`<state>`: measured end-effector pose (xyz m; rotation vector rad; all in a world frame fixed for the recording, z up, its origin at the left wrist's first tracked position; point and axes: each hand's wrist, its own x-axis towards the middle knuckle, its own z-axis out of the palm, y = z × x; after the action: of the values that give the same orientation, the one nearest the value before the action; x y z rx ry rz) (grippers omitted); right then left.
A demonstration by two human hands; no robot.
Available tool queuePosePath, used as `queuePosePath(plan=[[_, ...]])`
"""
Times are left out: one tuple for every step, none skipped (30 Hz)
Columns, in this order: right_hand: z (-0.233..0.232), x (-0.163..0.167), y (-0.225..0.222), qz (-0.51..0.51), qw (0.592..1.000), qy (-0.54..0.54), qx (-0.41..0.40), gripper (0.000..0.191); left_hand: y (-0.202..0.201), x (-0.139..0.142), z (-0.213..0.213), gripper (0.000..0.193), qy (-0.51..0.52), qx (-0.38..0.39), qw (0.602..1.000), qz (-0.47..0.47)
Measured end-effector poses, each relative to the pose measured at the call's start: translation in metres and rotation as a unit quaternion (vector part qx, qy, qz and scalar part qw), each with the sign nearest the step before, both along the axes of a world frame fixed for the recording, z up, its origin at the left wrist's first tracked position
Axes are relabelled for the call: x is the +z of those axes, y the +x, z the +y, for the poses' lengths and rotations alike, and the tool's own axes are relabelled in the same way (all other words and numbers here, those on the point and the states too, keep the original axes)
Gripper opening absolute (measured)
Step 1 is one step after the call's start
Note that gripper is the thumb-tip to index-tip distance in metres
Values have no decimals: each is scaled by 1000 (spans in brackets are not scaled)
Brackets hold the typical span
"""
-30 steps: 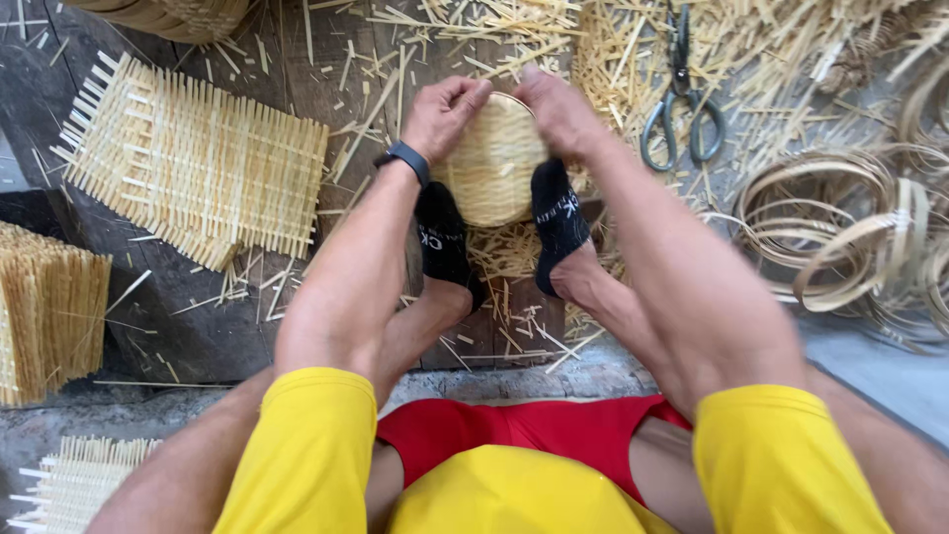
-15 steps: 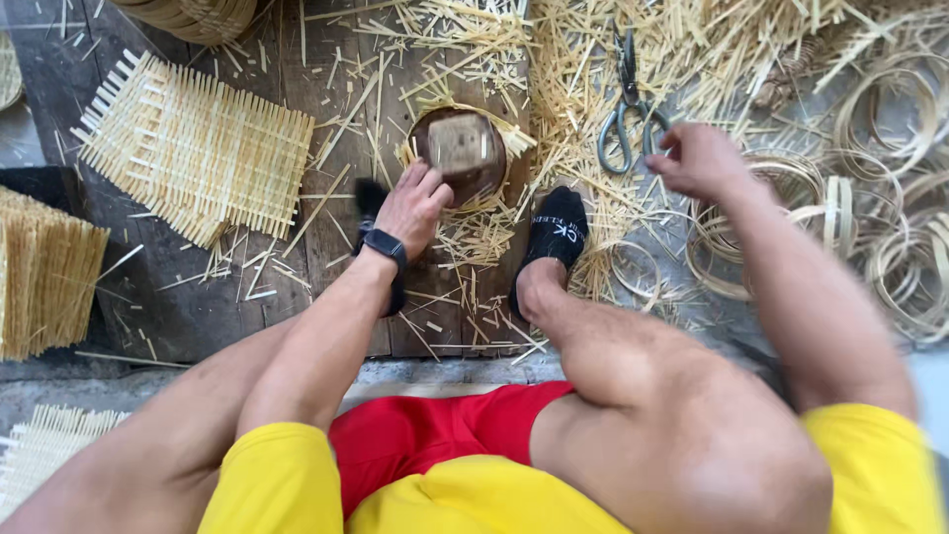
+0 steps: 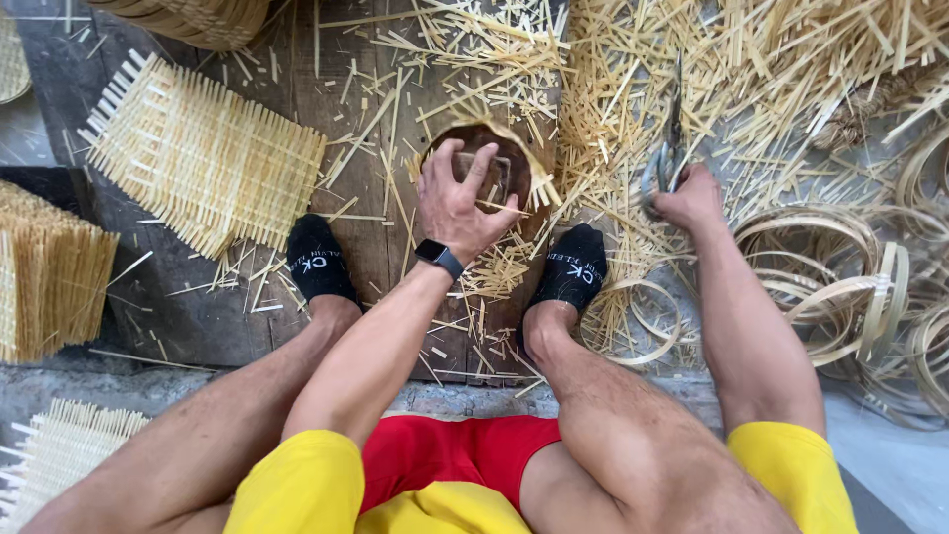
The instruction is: The person sits on the floor and repeatedly assembles small round bamboo trays. They place a bamboo ring on a woven mat, trim the edges with shears, and stack the finished trays.
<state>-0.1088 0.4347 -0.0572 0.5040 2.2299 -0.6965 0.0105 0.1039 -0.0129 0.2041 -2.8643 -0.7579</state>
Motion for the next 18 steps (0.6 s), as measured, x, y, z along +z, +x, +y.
queuePosePath(plan=[[4, 1, 2, -9, 996, -75, -48, 48, 0, -1, -2, 86, -2, -23, 999, 28], [7, 3, 6, -15, 984, -150, -94, 44, -1, -2, -4, 87, -4, -45, 997, 58], [8, 8, 13, -11, 980, -174, -95, 42, -4, -3, -7, 88, -14, -59, 998, 22], [8, 15, 25, -7, 975, -199, -95, 40, -10, -5, -9, 89, -25, -72, 997, -14], [4, 24, 37, -2, 970, -225, -90, 39, -13, -6, -11, 89, -38, -81, 995, -48], [-3, 34, 47, 6, 971, -221, -89, 36, -13, -7, -13, 92, -39, -96, 993, -48], [-13, 45, 58, 15, 972, -216, -89, 34, -14, -7, -14, 96, -40, -111, 992, -48], [-28, 54, 74, 16, 973, -212, -90, 35, -12, -7, -14, 99, -42, -127, 990, -56], [-47, 61, 89, 65, 957, -262, -105, 35, -8, -7, -13, 107, -38, -87, 995, -39], [-64, 67, 100, 119, 936, -310, -118, 35, -4, -7, -10, 116, -35, -47, 998, -18], [-79, 73, 107, 171, 910, -355, -130, 36, 1, -7, -6, 125, -29, -6, 1000, 2], [-95, 75, 113, 173, 889, -402, -132, 39, 6, -7, 0, 123, 18, 19, 1000, -4], [-109, 76, 116, 173, 867, -448, -132, 42, 12, -8, 5, 120, 66, 45, 997, -10], [-118, 76, 114, 79, 913, -382, -124, 44, 14, -9, 9, 118, 113, 72, 991, -16], [-127, 75, 111, -15, 944, -310, -112, 45, 16, -10, 11, 116, 100, 64, 993, -8], [-131, 74, 107, -108, 961, -235, -98, 47, 16, -11, 12, 114, 87, 56, 995, 3], [-133, 75, 106, -109, 968, -205, -91, 44, 16, -12, 12, 112, 73, 49, 996, 10], [-131, 75, 104, -109, 975, -176, -83, 41, 15, -13, 10, 111, 76, 44, 996, 3]])
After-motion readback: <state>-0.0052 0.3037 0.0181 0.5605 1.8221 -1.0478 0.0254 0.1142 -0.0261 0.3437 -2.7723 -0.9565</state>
